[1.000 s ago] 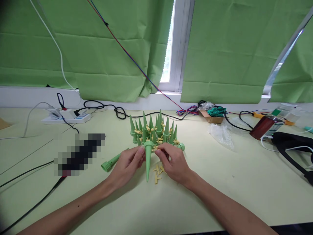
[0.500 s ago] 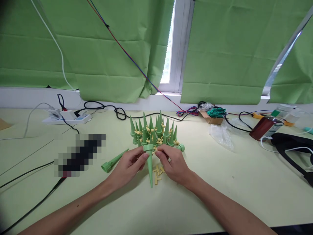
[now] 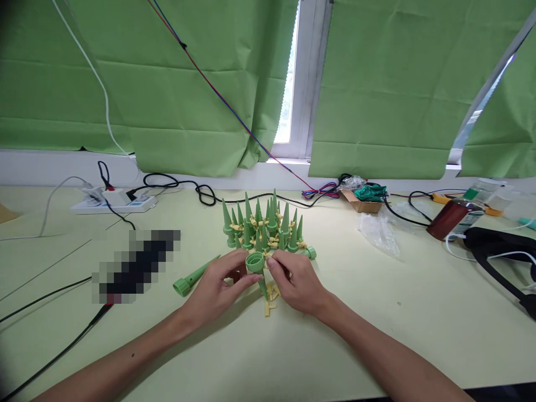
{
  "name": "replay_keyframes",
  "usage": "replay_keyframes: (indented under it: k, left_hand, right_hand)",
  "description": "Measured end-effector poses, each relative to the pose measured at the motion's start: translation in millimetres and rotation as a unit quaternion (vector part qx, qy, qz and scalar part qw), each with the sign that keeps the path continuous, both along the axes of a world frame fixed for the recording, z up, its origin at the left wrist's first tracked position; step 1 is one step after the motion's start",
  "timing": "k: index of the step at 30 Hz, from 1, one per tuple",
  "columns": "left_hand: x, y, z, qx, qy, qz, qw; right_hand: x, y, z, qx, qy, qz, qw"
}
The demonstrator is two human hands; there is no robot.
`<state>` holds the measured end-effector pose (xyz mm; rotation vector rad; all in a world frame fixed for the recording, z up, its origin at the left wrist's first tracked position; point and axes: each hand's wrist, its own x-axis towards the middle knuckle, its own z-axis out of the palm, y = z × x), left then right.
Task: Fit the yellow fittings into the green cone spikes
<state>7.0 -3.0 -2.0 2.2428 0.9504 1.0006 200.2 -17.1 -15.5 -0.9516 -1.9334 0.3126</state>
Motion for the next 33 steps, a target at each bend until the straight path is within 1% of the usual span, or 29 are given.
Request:
replay_keyframes:
  k: [7, 11, 14, 17, 20, 24, 29, 31, 33]
  left_hand:
    - [-0.4, -1.7, -2.3, 0.022, -0.023, -0.045, 0.998]
    - [-0.6, -1.7, -4.3, 0.027, -0.021, -0.035, 0.999]
    - [0.0, -2.4, -5.0, 0.024, -0.022, -0.011, 0.999]
    - [1.3, -3.1, -4.2, -0.022, -0.038, 0.021, 0.999]
    - [2.7, -2.3, -3.2, -0.086, -0.042, 0.024, 0.995]
    - [4.0, 0.3, -3.7, -0.163, -0.064, -0.002, 0.985]
    - [5.2, 1.2, -1.4, -0.275, -0.114, -0.033, 0.954]
    - [5.4, 0.7, 0.4, -0.298, -0.119, -0.048, 0.946]
    - [5.1, 0.4, 1.3, -0.303, -0.112, -0.061, 0.944]
  right_hand:
    - [0.7, -0.3, -0.2, -0.002, -0.008, 0.001, 1.000]
    - [-1.2, -0.7, -0.4, 0.004, -0.003, -0.005, 1.000]
    - [-2.2, -0.9, -0.6, 0.006, 0.002, -0.010, 1.000]
    - [-2.1, -1.3, -0.6, 0.003, 0.011, -0.014, 1.000]
    - [-1.5, -2.0, 0.2, -0.001, 0.025, -0.020, 0.999]
    - [-1.3, -3.3, 2.1, -0.005, 0.045, -0.023, 0.999]
    - [-1.9, -3.9, 3.7, 0.012, 0.035, -0.017, 0.999]
    - [-2.1, -3.7, 3.5, 0.020, 0.021, -0.010, 1.000]
    - [-2.1, -3.4, 2.8, 0.024, 0.007, -0.005, 1.000]
